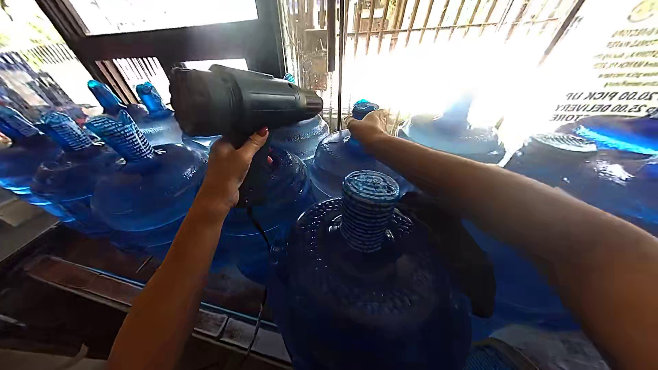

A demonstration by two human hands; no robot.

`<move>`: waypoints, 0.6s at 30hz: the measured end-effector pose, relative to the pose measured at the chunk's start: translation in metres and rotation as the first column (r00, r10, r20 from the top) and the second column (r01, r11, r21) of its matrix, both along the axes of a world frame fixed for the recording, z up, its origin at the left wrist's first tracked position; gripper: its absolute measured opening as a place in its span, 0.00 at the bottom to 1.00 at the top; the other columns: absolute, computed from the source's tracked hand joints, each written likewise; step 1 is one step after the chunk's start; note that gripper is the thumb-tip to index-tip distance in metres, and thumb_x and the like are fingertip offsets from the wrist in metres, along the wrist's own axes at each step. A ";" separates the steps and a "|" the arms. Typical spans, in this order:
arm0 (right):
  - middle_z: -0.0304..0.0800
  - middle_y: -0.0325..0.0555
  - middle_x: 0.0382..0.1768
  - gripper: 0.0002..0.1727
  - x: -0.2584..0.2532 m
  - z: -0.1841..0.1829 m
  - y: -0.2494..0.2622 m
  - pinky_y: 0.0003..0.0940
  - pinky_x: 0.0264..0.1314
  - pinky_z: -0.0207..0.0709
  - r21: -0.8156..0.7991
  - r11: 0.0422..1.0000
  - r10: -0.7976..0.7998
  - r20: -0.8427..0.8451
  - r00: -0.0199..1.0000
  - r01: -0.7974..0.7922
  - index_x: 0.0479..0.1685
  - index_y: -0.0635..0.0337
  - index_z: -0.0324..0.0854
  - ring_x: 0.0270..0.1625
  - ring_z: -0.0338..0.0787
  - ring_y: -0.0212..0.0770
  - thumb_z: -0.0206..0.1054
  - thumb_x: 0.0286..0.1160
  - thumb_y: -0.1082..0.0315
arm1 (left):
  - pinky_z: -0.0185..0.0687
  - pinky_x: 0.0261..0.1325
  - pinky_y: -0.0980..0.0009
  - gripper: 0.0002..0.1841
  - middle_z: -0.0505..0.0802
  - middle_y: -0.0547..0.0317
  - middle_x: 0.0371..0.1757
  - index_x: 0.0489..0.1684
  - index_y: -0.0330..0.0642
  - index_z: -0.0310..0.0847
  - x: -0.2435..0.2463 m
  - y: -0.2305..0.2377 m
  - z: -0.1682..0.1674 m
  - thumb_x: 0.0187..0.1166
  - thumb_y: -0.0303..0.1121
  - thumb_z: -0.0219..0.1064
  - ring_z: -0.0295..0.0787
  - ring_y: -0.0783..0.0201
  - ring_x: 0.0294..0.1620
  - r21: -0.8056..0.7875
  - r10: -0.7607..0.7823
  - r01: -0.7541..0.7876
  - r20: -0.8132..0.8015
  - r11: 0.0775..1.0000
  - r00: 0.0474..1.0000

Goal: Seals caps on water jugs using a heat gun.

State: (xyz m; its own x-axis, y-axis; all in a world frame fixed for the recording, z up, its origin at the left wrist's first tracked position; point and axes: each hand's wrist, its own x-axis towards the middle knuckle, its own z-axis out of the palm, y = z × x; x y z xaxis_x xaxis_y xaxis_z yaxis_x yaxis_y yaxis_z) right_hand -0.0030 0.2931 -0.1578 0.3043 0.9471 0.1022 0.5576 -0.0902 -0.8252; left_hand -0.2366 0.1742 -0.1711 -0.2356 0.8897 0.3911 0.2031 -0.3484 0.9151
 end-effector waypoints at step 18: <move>0.82 0.60 0.69 0.36 0.086 0.045 0.022 0.52 0.72 0.72 -0.278 0.783 0.622 0.392 0.678 -0.557 0.85 0.59 0.62 0.69 0.82 0.51 0.67 0.83 0.53 | 0.93 0.36 0.68 0.17 0.94 0.55 0.41 0.62 0.45 0.81 -0.004 0.005 0.004 0.87 0.46 0.63 0.94 0.62 0.35 -0.240 -0.161 0.201 0.174 0.950 0.971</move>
